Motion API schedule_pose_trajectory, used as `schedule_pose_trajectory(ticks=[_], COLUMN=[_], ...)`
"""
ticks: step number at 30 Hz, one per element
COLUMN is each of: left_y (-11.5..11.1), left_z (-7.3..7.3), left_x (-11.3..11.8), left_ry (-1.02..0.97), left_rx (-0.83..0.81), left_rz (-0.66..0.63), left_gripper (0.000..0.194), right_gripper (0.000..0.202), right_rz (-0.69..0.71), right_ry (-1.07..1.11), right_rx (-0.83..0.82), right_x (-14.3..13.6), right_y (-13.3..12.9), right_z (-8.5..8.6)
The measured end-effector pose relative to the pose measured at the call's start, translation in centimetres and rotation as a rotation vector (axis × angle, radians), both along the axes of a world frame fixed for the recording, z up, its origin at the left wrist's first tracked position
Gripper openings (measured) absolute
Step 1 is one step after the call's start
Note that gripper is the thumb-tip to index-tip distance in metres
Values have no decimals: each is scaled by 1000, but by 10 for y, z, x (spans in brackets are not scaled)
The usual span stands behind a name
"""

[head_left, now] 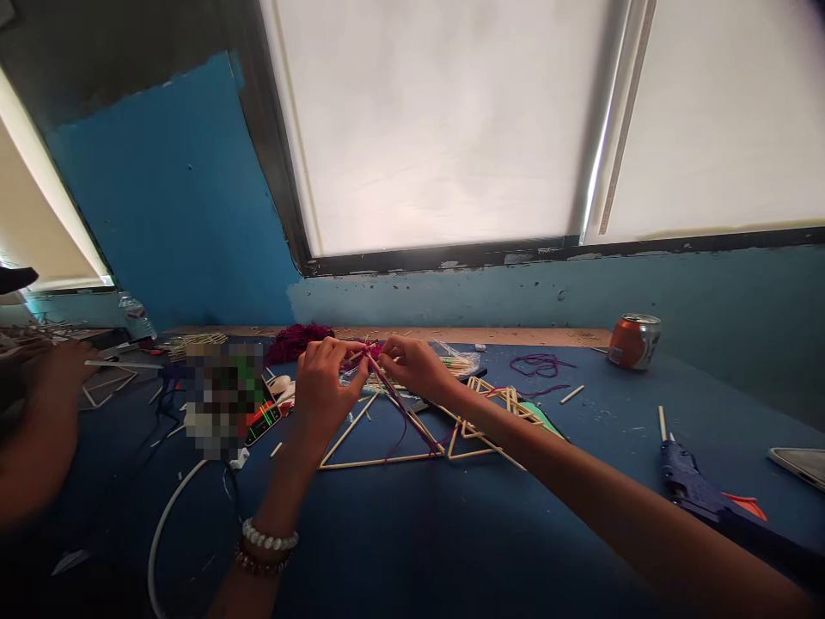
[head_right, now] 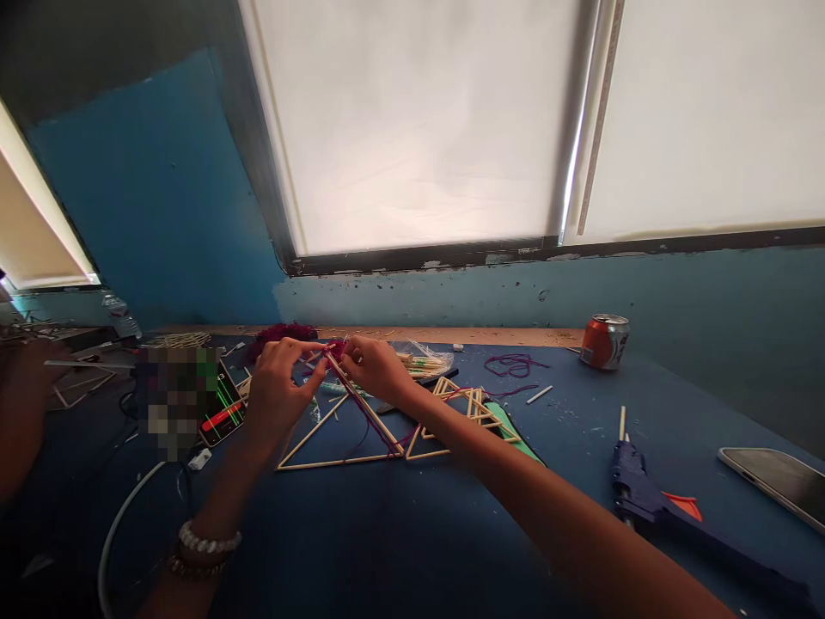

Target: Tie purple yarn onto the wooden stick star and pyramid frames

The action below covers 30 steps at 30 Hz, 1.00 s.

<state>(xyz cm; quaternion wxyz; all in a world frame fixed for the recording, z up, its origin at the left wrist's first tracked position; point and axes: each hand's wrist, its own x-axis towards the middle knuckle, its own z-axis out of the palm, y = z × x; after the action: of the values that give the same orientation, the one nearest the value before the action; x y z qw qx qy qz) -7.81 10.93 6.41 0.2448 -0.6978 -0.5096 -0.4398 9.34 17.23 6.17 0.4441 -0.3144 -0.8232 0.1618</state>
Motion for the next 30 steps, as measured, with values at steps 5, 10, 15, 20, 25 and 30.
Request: schedule_pose_trajectory(ticks=[5, 10, 15, 20, 25, 30], left_y=[3, 5, 7, 6, 1, -3], left_z=[-2, -5, -7, -11, -14, -13], left_x=[0, 0, -1, 2, 7, 11], left_ry=[-27, -38, -55, -144, -224, -189], left_rx=[16, 41, 65, 56, 33, 48], left_rz=[16, 18, 9, 33, 79, 81], left_gripper=[12, 13, 13, 18, 28, 28], right_gripper=[13, 17, 15, 17, 15, 16], right_rz=[-101, 16, 198, 251, 287, 338], right_ry=[-134, -317, -409, -409, -445, -469], right_rx=[231, 417, 415, 232, 71, -141], right_x=[6, 8, 2, -2, -4, -4], right_y=[-14, -19, -12, -3, 0, 7], right_z=[6, 26, 51, 68, 80, 89])
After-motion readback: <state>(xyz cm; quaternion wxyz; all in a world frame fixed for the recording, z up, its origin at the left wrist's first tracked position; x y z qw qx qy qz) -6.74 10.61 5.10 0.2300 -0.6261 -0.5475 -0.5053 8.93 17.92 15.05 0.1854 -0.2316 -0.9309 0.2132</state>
